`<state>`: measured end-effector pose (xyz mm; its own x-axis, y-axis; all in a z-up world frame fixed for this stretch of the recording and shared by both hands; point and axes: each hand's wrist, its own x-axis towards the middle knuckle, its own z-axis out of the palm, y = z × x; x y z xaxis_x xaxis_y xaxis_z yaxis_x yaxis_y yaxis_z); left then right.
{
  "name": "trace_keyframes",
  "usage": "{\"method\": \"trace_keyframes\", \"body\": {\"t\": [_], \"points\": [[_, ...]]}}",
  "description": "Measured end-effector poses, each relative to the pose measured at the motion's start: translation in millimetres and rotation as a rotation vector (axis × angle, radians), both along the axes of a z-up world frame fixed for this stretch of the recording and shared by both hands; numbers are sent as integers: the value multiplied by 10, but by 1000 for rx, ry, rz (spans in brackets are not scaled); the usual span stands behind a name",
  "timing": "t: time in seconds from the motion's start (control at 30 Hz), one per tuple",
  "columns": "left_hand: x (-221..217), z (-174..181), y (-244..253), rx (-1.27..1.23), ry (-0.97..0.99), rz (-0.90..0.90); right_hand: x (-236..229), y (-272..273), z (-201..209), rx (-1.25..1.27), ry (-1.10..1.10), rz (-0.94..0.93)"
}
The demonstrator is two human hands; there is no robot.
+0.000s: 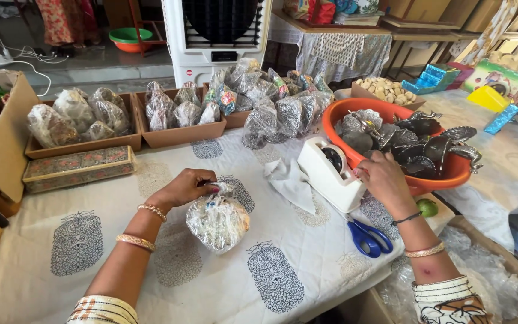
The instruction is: Wrapping small decorative ornaments in bubble wrap and securing them with tape for storage or shipping.
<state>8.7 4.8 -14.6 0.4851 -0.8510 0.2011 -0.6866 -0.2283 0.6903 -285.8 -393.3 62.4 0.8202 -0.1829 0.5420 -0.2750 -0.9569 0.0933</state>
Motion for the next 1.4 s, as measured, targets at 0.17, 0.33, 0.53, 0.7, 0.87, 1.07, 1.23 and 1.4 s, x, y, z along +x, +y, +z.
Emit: {"method": "trace_keyframes", "body": {"t": [0.17,0.33,0.53,0.7,0.87,1.07,1.23,1.4], "points": [[-18,11,-31,36,7,27,10,-128,-68,-17,88,-71],[-18,19,8,-9,-16,-4,-7,-317,-187,64,-13,84],[-80,69,27,2,-30,-3,-73,-368,-263,272,-140,132],[-71,78,45,32,-58,9,-205,-170,-291,401,-174,85],[-36,32,0,-19,-113,-68,-387,-143,-535,618,-254,36],[-125,131,-28,14,-123,-30,-415,-364,-1080,1010,-433,214],[-110,89,-13,26,-83,35,-227,-539,-1531,1336,-504,358],[-150,157,-24,26,-89,38,-239,-401,-1423,1315,-495,341]]}}
